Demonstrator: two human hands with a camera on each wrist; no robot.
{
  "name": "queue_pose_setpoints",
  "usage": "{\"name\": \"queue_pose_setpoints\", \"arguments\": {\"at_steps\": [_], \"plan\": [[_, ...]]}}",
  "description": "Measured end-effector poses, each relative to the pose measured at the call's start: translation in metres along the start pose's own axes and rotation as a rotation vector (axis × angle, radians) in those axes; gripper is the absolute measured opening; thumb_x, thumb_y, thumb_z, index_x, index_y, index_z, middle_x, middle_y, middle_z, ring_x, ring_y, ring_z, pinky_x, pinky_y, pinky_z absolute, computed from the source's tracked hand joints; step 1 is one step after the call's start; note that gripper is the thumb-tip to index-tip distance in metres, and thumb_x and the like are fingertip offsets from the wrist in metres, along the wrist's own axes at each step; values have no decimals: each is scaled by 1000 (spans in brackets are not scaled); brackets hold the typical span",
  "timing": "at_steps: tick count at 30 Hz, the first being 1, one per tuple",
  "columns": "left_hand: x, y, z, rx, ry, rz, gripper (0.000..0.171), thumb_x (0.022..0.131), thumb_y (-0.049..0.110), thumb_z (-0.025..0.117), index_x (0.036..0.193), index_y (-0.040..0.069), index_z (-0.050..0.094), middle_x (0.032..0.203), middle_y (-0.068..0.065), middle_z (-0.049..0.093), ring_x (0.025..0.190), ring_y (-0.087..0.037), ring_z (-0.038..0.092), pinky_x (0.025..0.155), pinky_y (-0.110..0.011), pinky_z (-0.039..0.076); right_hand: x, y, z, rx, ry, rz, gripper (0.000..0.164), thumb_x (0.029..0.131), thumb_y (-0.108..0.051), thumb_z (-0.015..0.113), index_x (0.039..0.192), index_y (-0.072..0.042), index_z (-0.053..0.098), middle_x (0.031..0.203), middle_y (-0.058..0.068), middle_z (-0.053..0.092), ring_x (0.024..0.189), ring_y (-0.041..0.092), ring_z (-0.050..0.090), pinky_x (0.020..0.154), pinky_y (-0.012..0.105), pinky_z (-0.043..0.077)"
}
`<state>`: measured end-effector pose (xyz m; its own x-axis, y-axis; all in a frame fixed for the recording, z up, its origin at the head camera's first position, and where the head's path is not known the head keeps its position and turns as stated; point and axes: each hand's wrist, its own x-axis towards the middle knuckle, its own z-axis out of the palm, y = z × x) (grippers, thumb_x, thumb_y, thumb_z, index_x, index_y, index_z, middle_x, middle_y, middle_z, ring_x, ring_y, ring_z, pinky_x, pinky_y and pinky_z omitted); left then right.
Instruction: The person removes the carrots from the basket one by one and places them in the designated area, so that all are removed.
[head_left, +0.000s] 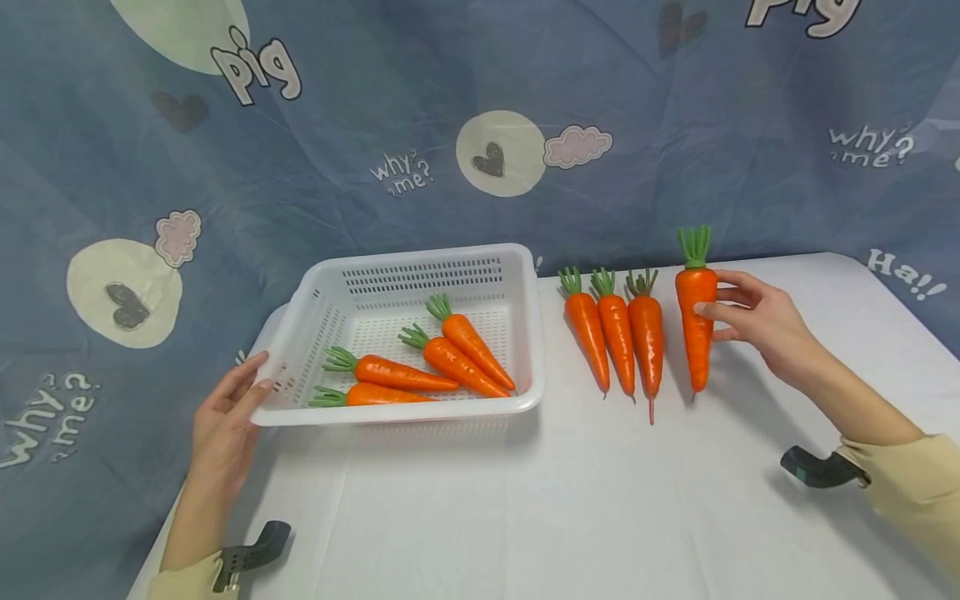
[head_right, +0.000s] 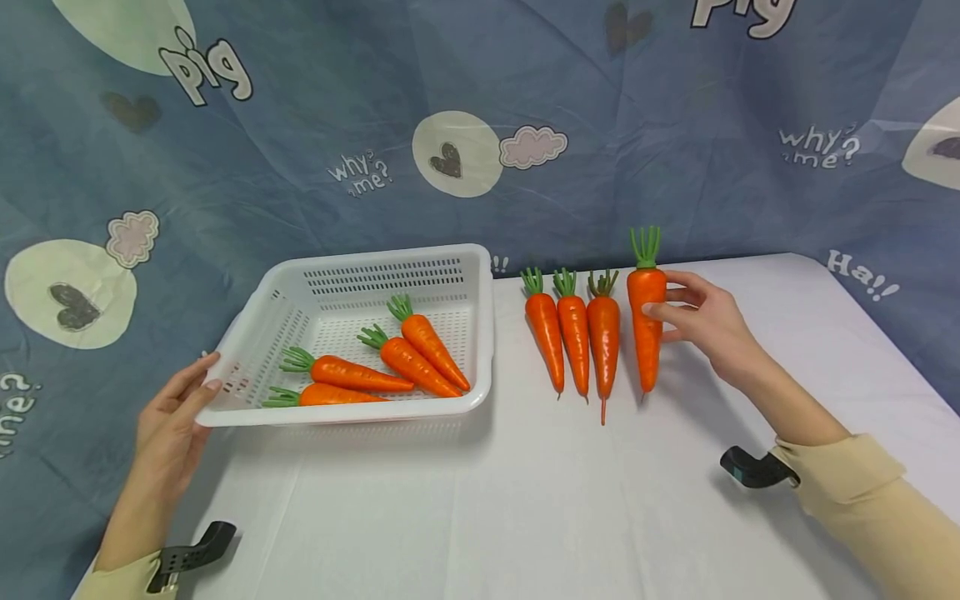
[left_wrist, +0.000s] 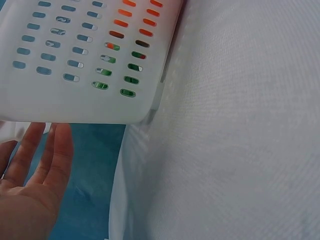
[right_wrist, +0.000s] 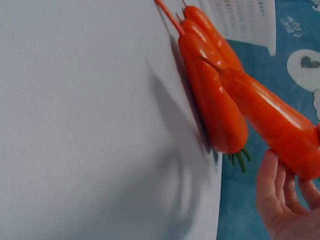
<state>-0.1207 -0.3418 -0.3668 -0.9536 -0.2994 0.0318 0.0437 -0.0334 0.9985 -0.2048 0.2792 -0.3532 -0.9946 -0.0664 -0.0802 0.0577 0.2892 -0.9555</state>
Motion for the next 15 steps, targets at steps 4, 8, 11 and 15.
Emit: {"name": "queue_pose_setpoints", "arguments": {"at_steps": [4,8,11,15], "plan": [[0,0,0,3,10,1,49,95,11,67,142,11,53,137,-4,50,117,-16,50,79,-20,53,4,3,-2,-30,-10,33,69,97,-27,64,150,2,30,120,5,51,88,0,63,73,26,56],[0,0,0,6,13,2,49,95,11,67,142,11,53,137,-4,51,117,-15,51,79,-19,52,9,7,-3,-80,-30,72,70,98,-30,61,151,3,28,130,17,47,85,-2,61,75,26,56],[0,-1,0,12,11,5,49,95,12,67,142,11,53,137,-4,51,117,-15,51,79,-19,52,13,10,-4,-100,-52,96,70,99,-30,58,151,5,26,135,23,44,84,-2,60,76,28,56],[-1,-1,-1,17,5,8,49,95,12,66,142,11,52,137,-5,50,117,-15,51,79,-19,52,18,14,-6,-112,-68,118,72,99,-31,58,151,6,24,132,24,46,82,-1,62,76,30,56]]}}
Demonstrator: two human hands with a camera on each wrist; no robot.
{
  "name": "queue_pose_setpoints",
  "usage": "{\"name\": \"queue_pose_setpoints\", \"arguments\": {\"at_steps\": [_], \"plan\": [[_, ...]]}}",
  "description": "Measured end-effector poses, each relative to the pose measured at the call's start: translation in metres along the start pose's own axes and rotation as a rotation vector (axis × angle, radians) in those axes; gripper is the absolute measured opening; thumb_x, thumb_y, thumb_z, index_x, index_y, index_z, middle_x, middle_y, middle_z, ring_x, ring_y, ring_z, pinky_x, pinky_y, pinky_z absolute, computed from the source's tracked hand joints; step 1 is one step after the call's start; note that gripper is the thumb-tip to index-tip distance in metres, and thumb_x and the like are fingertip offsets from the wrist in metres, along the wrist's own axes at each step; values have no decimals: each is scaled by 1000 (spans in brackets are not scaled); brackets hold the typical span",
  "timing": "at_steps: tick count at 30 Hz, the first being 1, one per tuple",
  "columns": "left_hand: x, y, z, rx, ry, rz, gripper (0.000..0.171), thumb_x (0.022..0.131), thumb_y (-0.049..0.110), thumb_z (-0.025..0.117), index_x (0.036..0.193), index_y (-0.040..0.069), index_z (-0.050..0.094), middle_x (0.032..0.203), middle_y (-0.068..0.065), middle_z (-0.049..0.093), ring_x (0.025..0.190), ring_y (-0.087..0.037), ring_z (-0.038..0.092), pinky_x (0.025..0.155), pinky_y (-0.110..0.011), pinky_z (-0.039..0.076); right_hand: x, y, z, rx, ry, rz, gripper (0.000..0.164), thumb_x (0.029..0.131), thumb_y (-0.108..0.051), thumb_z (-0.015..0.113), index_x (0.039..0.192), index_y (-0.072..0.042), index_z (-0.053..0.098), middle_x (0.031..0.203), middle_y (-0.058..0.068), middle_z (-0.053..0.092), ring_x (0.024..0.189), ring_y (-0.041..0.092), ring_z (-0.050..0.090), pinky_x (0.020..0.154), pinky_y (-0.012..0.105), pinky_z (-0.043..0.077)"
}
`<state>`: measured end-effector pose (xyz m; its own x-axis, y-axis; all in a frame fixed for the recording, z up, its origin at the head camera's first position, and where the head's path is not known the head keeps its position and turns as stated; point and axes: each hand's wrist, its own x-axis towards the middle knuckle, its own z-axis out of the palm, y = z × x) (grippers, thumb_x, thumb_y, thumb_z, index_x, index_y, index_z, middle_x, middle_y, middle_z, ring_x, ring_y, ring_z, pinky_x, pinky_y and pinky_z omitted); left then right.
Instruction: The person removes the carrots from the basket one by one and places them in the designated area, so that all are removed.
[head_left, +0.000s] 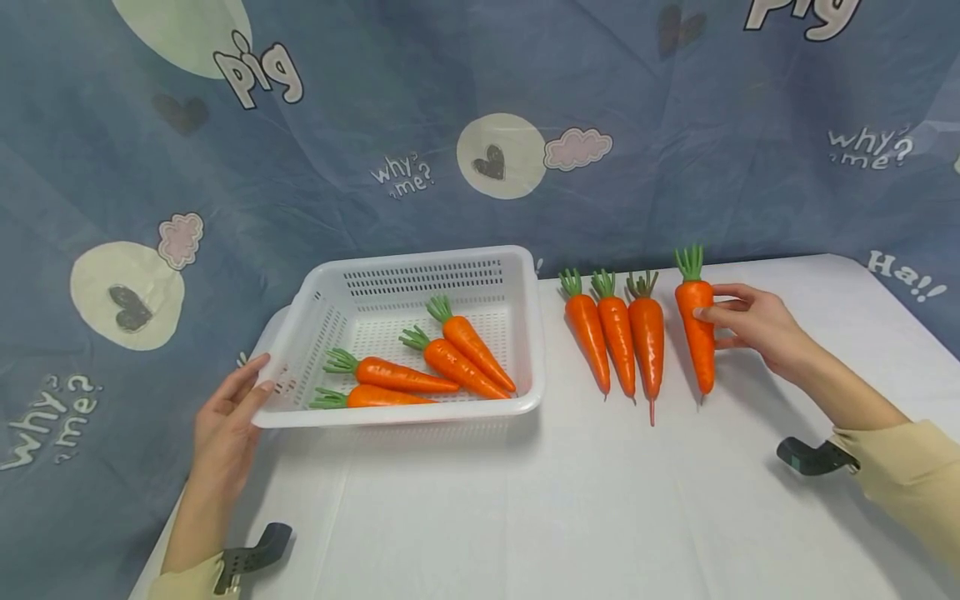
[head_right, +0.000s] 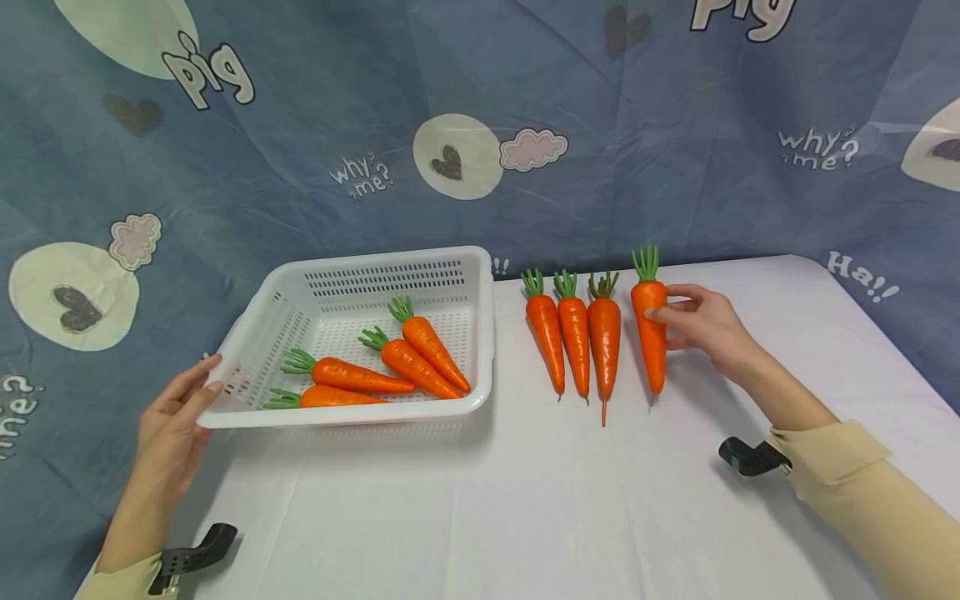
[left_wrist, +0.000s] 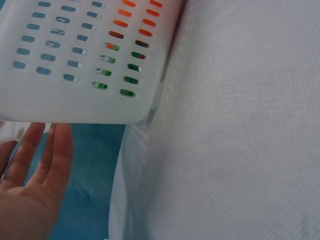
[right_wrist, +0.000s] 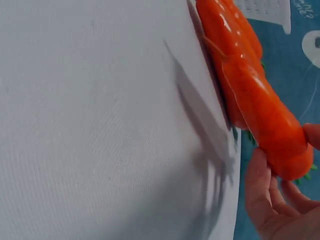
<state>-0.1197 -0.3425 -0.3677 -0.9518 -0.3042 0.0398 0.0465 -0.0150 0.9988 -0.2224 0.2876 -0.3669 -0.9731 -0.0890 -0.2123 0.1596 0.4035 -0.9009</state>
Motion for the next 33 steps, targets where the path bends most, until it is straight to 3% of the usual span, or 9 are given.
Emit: {"name": "queue_pose_setpoints", "arguments": {"at_steps": [10,25,33], "plan": [[0,0,-1,-10,-5,-2,49,96,12,66,143,11,52,138,-5,50,117,-15,50,79,-20,53,6,8,0,-61,-39,39,73,98,-34,59,147,9,26,130,30,49,82,5,61,76,31,56],[1,-1,0,-5,1,-2,49,95,12,66,142,10,53,137,-5,50,117,-16,50,79,-20,53,14,16,3,-64,-79,46,71,98,-31,60,142,15,30,109,14,63,81,8,65,74,33,57],[0,0,0,-3,-1,6,48,96,12,65,143,10,52,138,-4,50,119,-16,49,80,-19,52,15,18,5,-57,-104,27,69,98,-31,61,141,16,32,110,16,64,82,10,67,75,36,57]]}}
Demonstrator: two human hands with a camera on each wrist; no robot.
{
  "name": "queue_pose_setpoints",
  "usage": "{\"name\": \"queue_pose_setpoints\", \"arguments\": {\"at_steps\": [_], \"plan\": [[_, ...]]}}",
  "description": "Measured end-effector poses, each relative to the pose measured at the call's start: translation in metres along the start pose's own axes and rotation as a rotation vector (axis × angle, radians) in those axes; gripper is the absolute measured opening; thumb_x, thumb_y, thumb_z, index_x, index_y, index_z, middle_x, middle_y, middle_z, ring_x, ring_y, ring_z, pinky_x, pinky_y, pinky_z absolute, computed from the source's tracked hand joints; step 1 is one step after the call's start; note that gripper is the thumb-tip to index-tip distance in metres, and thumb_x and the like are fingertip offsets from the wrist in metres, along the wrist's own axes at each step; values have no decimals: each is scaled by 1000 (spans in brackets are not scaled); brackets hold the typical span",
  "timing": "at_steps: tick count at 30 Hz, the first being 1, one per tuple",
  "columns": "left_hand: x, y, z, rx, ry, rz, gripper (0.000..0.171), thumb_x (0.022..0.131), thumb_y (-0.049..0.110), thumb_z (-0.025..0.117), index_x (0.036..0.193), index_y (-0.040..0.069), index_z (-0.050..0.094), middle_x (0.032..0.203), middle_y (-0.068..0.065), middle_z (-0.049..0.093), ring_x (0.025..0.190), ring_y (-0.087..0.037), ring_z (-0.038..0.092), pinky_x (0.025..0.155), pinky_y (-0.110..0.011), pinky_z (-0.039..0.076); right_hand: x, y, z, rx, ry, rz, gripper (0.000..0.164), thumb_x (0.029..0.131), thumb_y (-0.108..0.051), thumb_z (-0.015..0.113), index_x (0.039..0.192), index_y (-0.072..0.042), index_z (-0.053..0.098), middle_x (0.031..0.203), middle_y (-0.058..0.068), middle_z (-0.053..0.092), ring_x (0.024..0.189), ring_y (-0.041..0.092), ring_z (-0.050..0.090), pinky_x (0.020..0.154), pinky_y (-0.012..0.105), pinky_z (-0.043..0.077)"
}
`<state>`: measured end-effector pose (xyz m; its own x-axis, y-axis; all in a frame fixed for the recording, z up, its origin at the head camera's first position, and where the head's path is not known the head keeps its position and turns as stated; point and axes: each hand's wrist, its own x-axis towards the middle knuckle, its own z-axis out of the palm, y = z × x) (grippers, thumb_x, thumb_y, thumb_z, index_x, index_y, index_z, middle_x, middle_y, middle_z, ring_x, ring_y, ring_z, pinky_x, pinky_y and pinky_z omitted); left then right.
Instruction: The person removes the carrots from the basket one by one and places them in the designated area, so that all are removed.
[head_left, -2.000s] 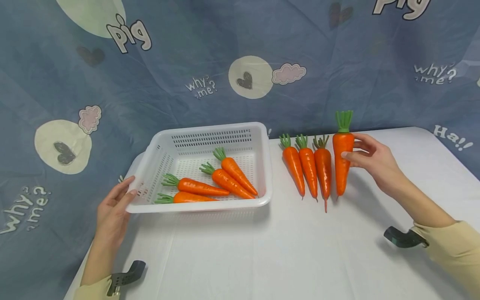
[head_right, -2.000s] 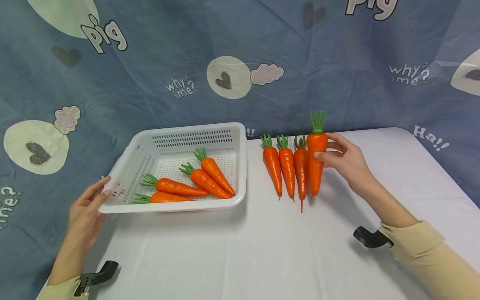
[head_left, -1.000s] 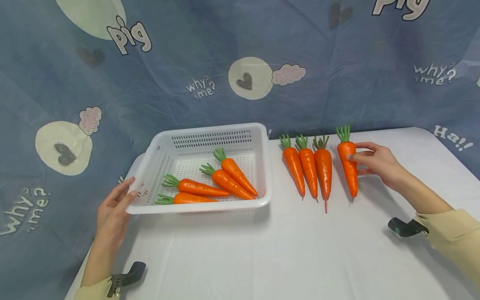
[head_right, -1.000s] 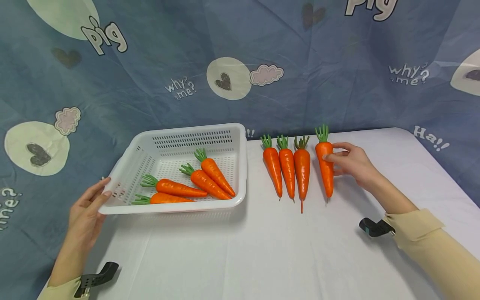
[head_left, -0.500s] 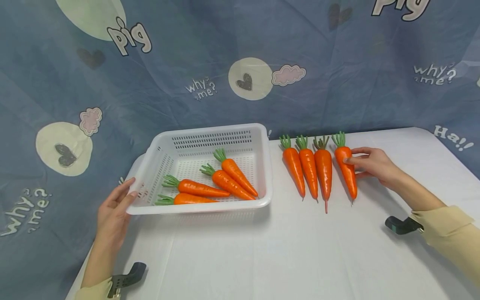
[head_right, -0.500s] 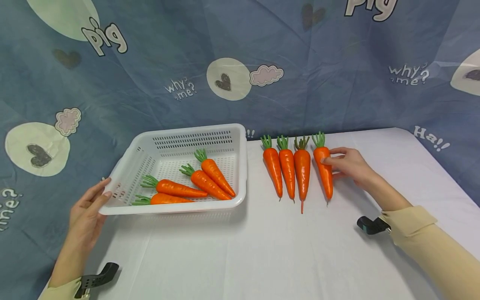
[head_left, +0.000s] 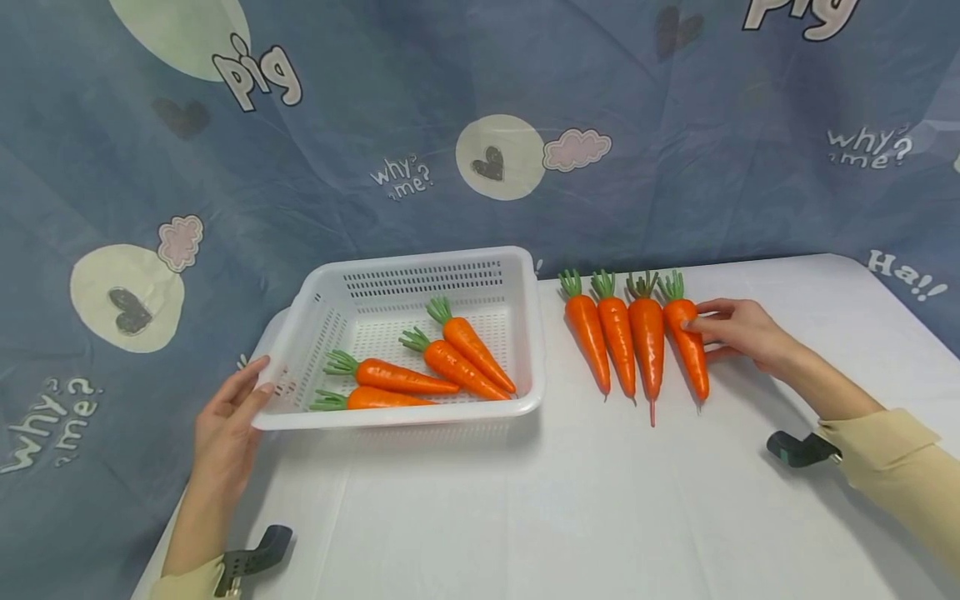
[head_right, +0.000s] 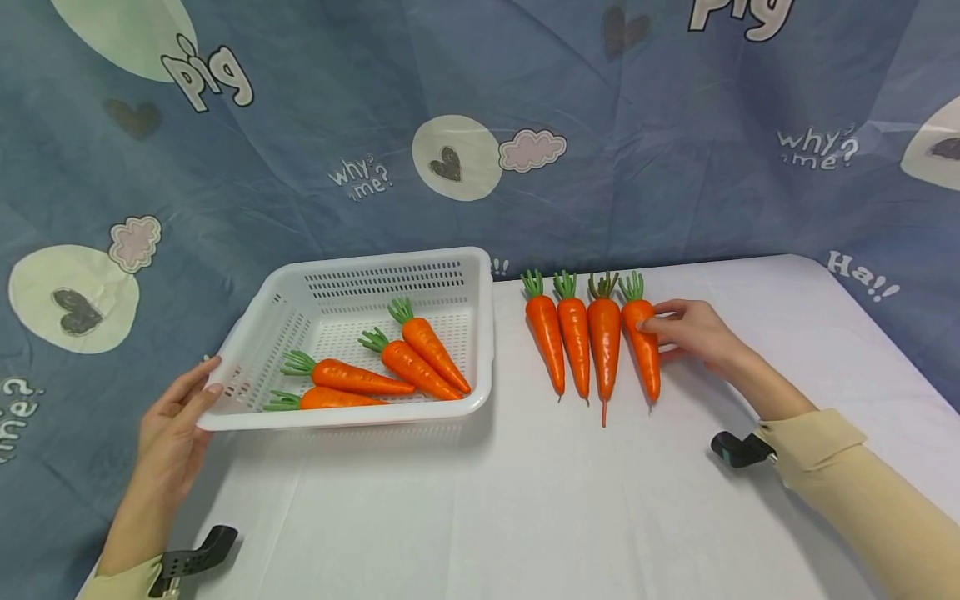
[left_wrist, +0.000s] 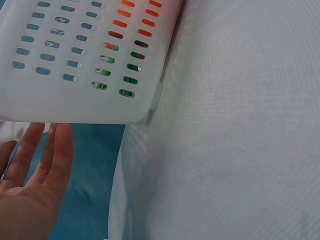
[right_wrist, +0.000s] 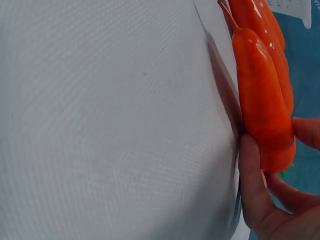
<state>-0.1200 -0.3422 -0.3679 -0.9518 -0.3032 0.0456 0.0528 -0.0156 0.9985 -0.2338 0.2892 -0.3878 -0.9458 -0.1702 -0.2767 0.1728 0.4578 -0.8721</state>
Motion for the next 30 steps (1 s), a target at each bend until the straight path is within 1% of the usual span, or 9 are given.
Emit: {"name": "queue_pose_setpoints", "arguments": {"at_steps": [6,8,12,14,16,20,22,28,30], "plan": [[0,0,0,-13,-7,-1,48,96,11,65,143,10,52,138,-5,50,118,-15,50,81,-19,52,-2,-1,0,24,-14,7,71,98,-30,61,142,16,30,110,16,62,80,11,67,76,37,57],[0,0,0,-17,-9,-2,48,96,11,65,143,10,52,137,-5,50,118,-15,50,81,-19,52,-3,-1,0,24,-18,9,71,99,-29,61,143,16,29,113,19,60,80,11,68,76,37,57],[0,1,-1,-24,-7,-4,48,96,11,65,143,11,52,137,-4,51,117,-15,50,80,-19,52,-4,-2,1,29,-28,7,71,99,-29,60,143,16,28,123,29,54,82,12,69,76,37,57],[0,1,-1,-32,-6,-8,48,96,10,65,143,10,52,136,-3,52,117,-14,50,80,-19,52,-4,-2,1,37,-32,5,71,99,-28,60,144,16,28,126,31,51,82,12,69,76,38,57],[0,1,-1,-36,-3,-9,48,96,10,65,142,10,52,135,-3,52,117,-14,51,80,-19,52,-3,-2,1,41,-33,6,71,99,-28,60,144,15,28,124,29,53,82,12,69,76,37,57],[0,1,-1,-33,0,-12,48,96,10,64,143,10,52,136,-3,51,117,-14,50,80,-19,52,-3,-2,2,50,-29,10,70,98,-28,61,143,15,28,115,19,59,82,11,68,76,36,57],[0,1,0,-27,0,-11,48,96,10,65,143,11,52,137,-4,50,117,-14,50,80,-19,52,-2,-1,1,51,-27,11,70,99,-28,61,143,15,28,114,18,60,81,11,68,76,36,57],[1,1,0,-33,3,-7,47,96,10,65,142,11,53,137,-5,50,117,-16,49,79,-20,52,-2,0,1,34,-27,8,70,99,-29,59,144,15,27,127,29,51,82,9,68,77,35,56],[1,1,0,-39,2,-10,47,96,10,64,142,10,53,136,-5,50,116,-16,50,79,-20,53,-2,0,1,32,-28,6,70,100,-29,59,144,15,27,129,31,49,83,9,68,77,35,56]]}}
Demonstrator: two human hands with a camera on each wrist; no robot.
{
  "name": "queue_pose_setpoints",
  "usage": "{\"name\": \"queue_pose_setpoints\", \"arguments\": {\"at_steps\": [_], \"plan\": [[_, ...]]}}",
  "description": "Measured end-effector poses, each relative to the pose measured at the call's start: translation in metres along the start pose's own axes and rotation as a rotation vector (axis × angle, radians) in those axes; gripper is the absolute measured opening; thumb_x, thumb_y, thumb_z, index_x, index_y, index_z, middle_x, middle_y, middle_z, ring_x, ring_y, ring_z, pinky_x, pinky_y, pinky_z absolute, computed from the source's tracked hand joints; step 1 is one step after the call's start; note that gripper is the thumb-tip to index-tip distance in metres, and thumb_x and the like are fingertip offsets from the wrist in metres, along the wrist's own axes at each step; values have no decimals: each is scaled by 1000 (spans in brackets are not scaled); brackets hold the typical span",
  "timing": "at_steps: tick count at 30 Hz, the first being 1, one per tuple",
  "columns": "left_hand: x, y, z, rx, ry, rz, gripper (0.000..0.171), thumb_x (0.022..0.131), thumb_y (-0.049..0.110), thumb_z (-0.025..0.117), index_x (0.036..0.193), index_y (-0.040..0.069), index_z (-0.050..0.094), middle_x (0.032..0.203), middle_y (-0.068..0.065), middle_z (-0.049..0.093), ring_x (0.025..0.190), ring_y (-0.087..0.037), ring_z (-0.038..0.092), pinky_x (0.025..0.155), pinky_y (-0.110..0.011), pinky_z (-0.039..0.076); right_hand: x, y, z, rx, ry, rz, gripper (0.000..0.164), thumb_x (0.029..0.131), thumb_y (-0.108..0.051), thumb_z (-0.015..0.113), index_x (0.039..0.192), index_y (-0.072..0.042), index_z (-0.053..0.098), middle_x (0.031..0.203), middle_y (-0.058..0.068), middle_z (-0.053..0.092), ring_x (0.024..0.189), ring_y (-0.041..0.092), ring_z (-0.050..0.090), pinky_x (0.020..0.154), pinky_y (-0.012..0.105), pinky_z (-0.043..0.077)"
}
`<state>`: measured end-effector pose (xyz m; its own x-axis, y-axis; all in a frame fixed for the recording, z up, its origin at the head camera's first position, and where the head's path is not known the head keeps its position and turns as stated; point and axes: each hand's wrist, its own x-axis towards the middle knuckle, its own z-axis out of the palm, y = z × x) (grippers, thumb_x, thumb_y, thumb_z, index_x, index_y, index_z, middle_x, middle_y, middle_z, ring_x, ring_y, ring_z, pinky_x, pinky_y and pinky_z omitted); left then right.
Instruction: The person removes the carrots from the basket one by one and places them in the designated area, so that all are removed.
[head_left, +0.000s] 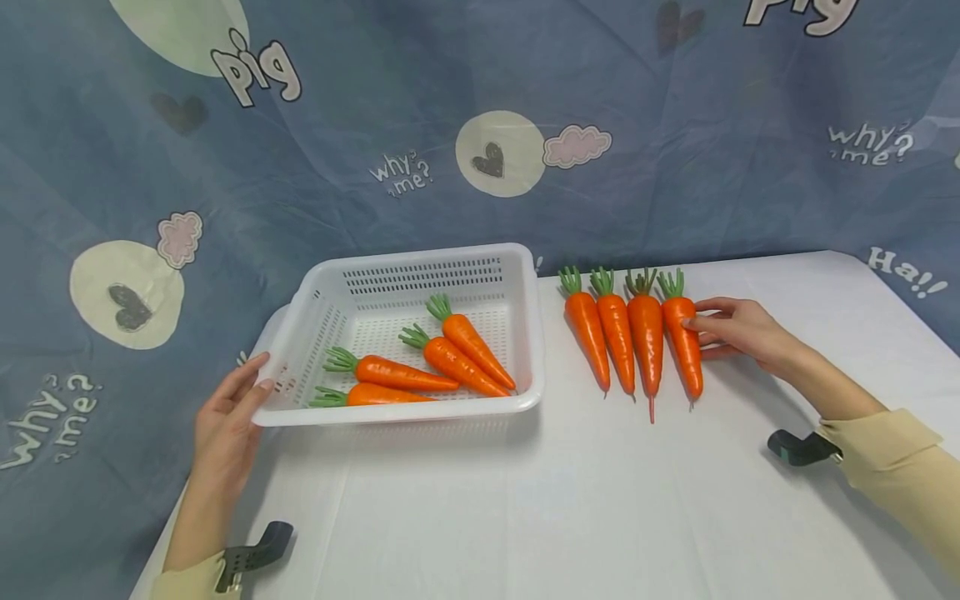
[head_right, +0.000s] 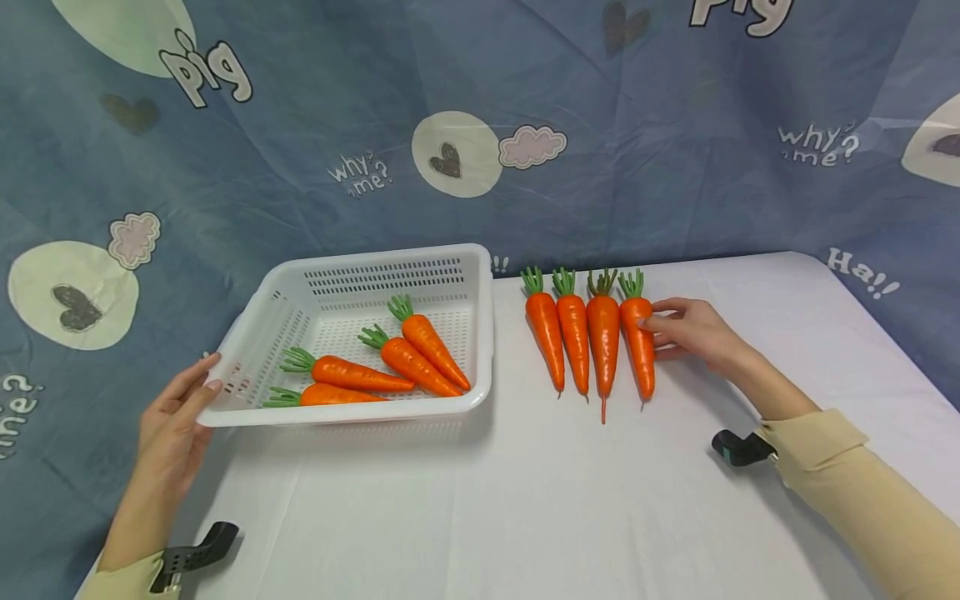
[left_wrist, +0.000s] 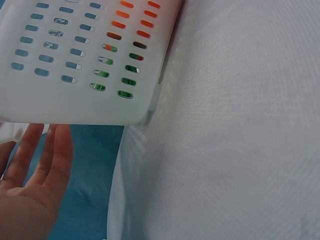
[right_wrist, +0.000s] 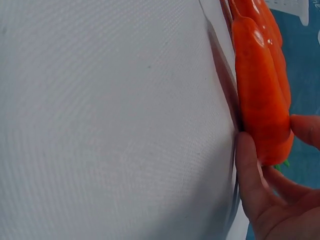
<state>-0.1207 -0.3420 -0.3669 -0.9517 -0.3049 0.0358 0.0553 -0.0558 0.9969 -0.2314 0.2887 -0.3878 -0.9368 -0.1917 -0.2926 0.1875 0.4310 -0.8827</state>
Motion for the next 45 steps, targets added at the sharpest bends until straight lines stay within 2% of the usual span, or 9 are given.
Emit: {"name": "queue_pose_setpoints", "arguments": {"at_steps": [17,23,29,34,36,41,45], "plan": [[0,1,1,12,-6,8,48,96,11,65,142,10,53,139,-5,48,118,-16,50,80,-20,53,-13,0,-9,-43,42,-39,67,100,-33,57,144,11,32,132,34,49,87,9,67,77,32,56],[0,1,1,23,-6,7,48,96,11,65,142,11,53,138,-5,50,118,-16,50,80,-20,52,-20,2,-15,-68,61,-109,56,103,-26,52,144,9,36,129,28,55,88,6,66,75,30,56],[-1,0,0,25,-11,8,48,96,11,65,143,11,52,139,-5,49,118,-15,49,81,-19,52,-25,2,-14,-122,115,-206,52,101,-23,57,141,6,42,116,11,62,91,6,64,73,29,57],[-1,0,0,29,1,11,48,96,11,65,142,10,53,137,-5,50,117,-15,50,80,-19,52,-30,-7,-9,-193,145,-318,50,98,-20,62,139,4,46,122,25,57,91,0,60,69,25,56],[-2,-1,0,27,1,12,48,96,11,65,142,10,53,137,-5,50,116,-15,51,80,-20,52,-31,-11,-7,-225,152,-355,49,97,-18,63,138,3,47,122,26,56,90,-3,58,69,23,55],[-2,-1,-1,15,-8,8,48,96,11,65,142,10,53,136,-5,50,116,-15,51,80,-20,52,-33,-20,0,-290,168,-434,44,96,-10,64,137,-1,51,121,23,60,94,-3,55,71,15,51],[-2,-1,-1,19,-5,4,48,96,11,65,143,10,52,137,-6,49,117,-15,50,81,-20,52,-34,-27,8,-276,181,-460,42,94,-5,64,135,-4,55,120,17,62,97,1,56,76,12,48]]}}
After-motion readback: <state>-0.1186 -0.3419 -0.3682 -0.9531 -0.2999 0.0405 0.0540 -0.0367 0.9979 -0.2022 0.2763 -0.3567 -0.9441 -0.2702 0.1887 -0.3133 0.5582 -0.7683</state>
